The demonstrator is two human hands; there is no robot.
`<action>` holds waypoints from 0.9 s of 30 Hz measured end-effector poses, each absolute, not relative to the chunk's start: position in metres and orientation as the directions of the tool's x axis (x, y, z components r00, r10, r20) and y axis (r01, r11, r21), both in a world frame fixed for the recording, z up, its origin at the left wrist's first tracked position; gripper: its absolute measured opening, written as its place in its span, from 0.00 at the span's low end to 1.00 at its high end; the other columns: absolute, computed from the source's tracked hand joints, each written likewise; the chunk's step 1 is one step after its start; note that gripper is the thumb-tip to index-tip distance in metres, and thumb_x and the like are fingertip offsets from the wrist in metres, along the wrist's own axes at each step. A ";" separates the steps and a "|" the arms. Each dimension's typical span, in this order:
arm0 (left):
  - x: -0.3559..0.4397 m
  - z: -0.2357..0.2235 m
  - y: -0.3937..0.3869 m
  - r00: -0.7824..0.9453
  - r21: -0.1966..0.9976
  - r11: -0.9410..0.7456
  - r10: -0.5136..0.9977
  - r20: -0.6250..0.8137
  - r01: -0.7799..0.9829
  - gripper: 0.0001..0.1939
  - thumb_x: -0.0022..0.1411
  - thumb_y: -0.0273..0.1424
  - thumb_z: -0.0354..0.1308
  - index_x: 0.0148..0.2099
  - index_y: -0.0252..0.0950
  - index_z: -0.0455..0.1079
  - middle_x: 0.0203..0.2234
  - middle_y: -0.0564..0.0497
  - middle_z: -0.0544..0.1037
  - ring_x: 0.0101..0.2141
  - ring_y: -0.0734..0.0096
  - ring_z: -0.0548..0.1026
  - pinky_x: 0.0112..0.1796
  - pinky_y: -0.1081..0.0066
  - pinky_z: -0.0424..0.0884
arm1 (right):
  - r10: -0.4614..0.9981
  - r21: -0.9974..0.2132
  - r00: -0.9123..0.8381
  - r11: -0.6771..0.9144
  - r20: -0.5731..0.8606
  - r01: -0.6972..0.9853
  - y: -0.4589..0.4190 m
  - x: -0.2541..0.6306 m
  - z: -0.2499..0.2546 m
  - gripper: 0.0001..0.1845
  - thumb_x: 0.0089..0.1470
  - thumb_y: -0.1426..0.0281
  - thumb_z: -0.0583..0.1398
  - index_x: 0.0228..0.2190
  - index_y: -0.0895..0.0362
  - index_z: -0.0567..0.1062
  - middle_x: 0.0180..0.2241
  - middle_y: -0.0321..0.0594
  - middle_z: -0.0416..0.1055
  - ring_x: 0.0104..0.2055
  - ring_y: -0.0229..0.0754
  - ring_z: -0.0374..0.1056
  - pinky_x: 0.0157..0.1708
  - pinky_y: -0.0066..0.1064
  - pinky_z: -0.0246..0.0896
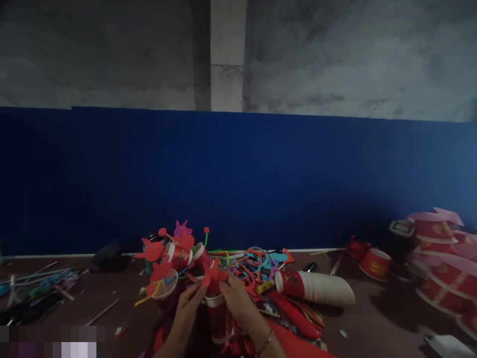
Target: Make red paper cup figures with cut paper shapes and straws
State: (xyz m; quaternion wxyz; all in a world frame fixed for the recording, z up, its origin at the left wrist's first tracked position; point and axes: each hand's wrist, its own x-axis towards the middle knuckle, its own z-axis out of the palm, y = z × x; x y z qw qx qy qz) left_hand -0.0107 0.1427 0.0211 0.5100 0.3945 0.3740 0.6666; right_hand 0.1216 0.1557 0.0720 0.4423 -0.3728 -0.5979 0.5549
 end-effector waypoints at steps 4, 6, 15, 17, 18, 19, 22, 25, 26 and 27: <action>-0.013 0.020 0.145 -0.247 0.895 -0.203 0.963 0.108 -0.398 0.23 0.39 0.47 0.69 0.33 0.34 0.80 0.30 0.45 0.82 0.35 0.57 0.78 0.40 0.64 0.73 | 0.943 -0.998 -0.327 0.045 0.058 -0.048 0.152 0.123 0.072 0.16 0.48 0.62 0.59 0.36 0.59 0.77 0.35 0.41 0.77 0.40 0.48 0.70 0.43 0.39 0.62; -0.014 0.019 0.144 -0.273 0.894 -0.190 0.959 0.080 -0.406 0.24 0.39 0.47 0.69 0.34 0.34 0.79 0.29 0.45 0.82 0.34 0.57 0.78 0.39 0.64 0.73 | 0.945 -0.998 -0.328 -0.024 -0.002 -0.061 0.149 0.124 0.074 0.17 0.46 0.62 0.62 0.37 0.58 0.77 0.36 0.40 0.77 0.41 0.48 0.70 0.45 0.39 0.62; -0.010 0.024 0.134 -0.395 0.890 -0.138 0.917 -0.050 -0.434 0.22 0.35 0.42 0.71 0.33 0.35 0.78 0.34 0.45 0.81 0.42 0.52 0.76 0.46 0.60 0.70 | 0.922 -0.987 -0.385 -0.101 -0.046 -0.123 0.146 0.124 0.074 0.31 0.31 0.65 0.72 0.41 0.57 0.72 0.38 0.42 0.78 0.42 0.51 0.73 0.45 0.42 0.65; -0.010 0.016 0.134 -0.487 0.892 -0.128 0.866 -0.113 -0.434 0.20 0.36 0.40 0.71 0.33 0.36 0.78 0.36 0.46 0.80 0.45 0.52 0.74 0.48 0.60 0.69 | 0.930 -0.985 -0.363 -0.105 -0.050 -0.135 0.146 0.124 0.075 0.31 0.31 0.64 0.72 0.39 0.57 0.71 0.38 0.43 0.78 0.41 0.51 0.73 0.45 0.42 0.66; -0.011 0.013 0.135 -0.511 0.890 -0.130 0.850 -0.127 -0.438 0.18 0.37 0.39 0.70 0.33 0.36 0.77 0.37 0.46 0.80 0.46 0.52 0.74 0.49 0.60 0.68 | 0.933 -0.986 -0.356 -0.110 -0.057 -0.129 0.146 0.125 0.076 0.30 0.31 0.64 0.72 0.39 0.57 0.71 0.38 0.43 0.78 0.41 0.51 0.73 0.44 0.42 0.66; -0.011 0.011 0.135 -0.518 0.886 -0.129 0.845 -0.137 -0.446 0.17 0.39 0.39 0.70 0.33 0.37 0.77 0.37 0.47 0.79 0.47 0.53 0.73 0.49 0.59 0.67 | 0.935 -0.987 -0.349 -0.107 -0.059 -0.121 0.146 0.125 0.077 0.30 0.31 0.64 0.72 0.39 0.57 0.72 0.38 0.43 0.78 0.41 0.51 0.73 0.44 0.42 0.66; -0.011 0.015 0.136 -0.497 0.873 -0.108 0.852 -0.166 -0.475 0.17 0.40 0.40 0.69 0.33 0.36 0.77 0.35 0.48 0.80 0.44 0.53 0.75 0.47 0.59 0.69 | 0.940 -0.991 -0.339 -0.087 -0.047 -0.104 0.144 0.128 0.083 0.31 0.30 0.63 0.72 0.39 0.56 0.72 0.36 0.42 0.78 0.42 0.51 0.73 0.45 0.42 0.65; -0.010 0.031 0.134 -0.387 0.865 -0.149 0.920 -0.056 -0.480 0.22 0.38 0.44 0.70 0.33 0.34 0.77 0.31 0.47 0.81 0.37 0.56 0.77 0.41 0.62 0.73 | 0.927 -0.990 -0.372 -0.089 -0.043 -0.107 0.142 0.129 0.090 0.31 0.29 0.62 0.72 0.39 0.57 0.72 0.35 0.41 0.78 0.41 0.50 0.73 0.46 0.43 0.65; -0.009 0.036 0.134 -0.376 0.866 -0.157 0.926 -0.038 -0.475 0.22 0.37 0.44 0.70 0.32 0.33 0.77 0.29 0.46 0.81 0.35 0.57 0.78 0.39 0.64 0.73 | 0.921 -0.990 -0.386 -0.096 -0.048 -0.107 0.141 0.129 0.091 0.32 0.29 0.62 0.72 0.39 0.57 0.72 0.35 0.41 0.78 0.41 0.51 0.73 0.46 0.43 0.65; -0.008 0.039 0.133 -0.377 0.862 -0.166 0.926 -0.030 -0.478 0.22 0.37 0.44 0.70 0.32 0.33 0.77 0.29 0.46 0.81 0.34 0.58 0.78 0.37 0.65 0.73 | 0.916 -0.989 -0.399 -0.097 -0.044 -0.113 0.141 0.129 0.092 0.32 0.29 0.62 0.72 0.39 0.57 0.72 0.35 0.41 0.78 0.40 0.51 0.73 0.46 0.43 0.65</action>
